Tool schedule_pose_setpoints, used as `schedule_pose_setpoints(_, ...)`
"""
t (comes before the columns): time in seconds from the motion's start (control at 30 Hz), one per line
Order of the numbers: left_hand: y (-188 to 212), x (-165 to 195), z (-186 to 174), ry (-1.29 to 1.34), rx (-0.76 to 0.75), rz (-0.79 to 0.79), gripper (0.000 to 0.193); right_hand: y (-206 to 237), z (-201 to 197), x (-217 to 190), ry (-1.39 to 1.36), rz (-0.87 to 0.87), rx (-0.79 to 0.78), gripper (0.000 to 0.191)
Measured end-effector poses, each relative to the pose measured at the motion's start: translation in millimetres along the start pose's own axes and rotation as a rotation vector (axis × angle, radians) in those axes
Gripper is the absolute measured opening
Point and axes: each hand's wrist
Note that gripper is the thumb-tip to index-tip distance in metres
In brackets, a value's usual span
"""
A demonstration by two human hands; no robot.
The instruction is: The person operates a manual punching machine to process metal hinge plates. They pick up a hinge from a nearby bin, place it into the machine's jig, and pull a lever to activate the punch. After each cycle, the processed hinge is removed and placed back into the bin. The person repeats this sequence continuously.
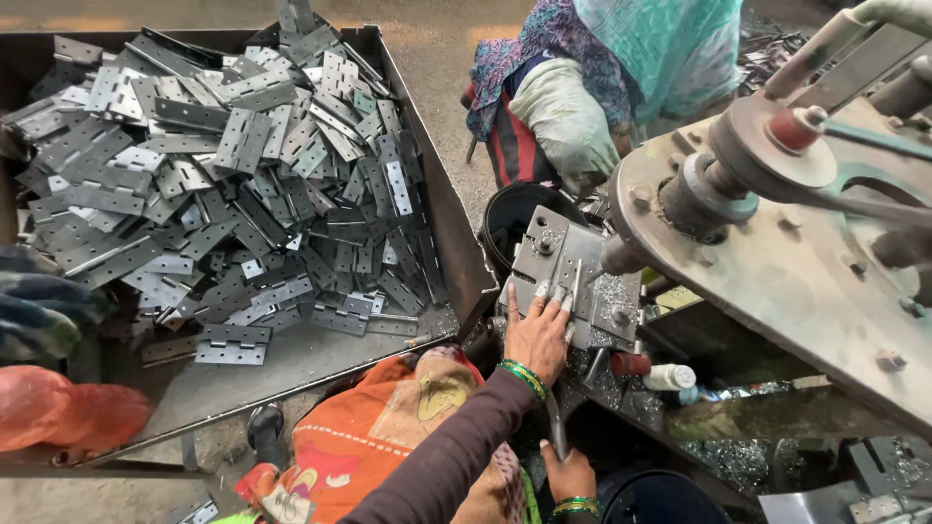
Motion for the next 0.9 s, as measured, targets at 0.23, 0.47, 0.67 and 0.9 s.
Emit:
schedule_pose_setpoints(0.23,-25.5,-8.3,21.4,-0.051,0.01,-0.012,0.045,5.3,-48.7,-17.8,-0.077,-0.045,-0.073,0.055)
schedule_pose_setpoints(0.47,-30.7,-7.9,22.2,0.019,-0.044,-0.083,0.042,0.8,21.1,6.4,0.105,-0.161,0.223,0.064)
schedule_pose_setpoints(0.67,-31.4,-7.8,23.9,-0.067,-0.103,-0.062,0.045,-6.6,-22.7,0.2,-0.038,0.017,-0.156,0.062)
schedule_pose_setpoints(0.9,-56.5,-3.4,38.1,-0.069,-0.045,-0.071,0.04,2.4,-44.0,-18.8,-0.042,-0.124,-0.023,0.059)
Point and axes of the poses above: each hand's wrist, its own y-axis away from the middle knuckle, its own z-axis out of the palm, x = y × z, and after that the axes turned 3 degrees about x, right-handed
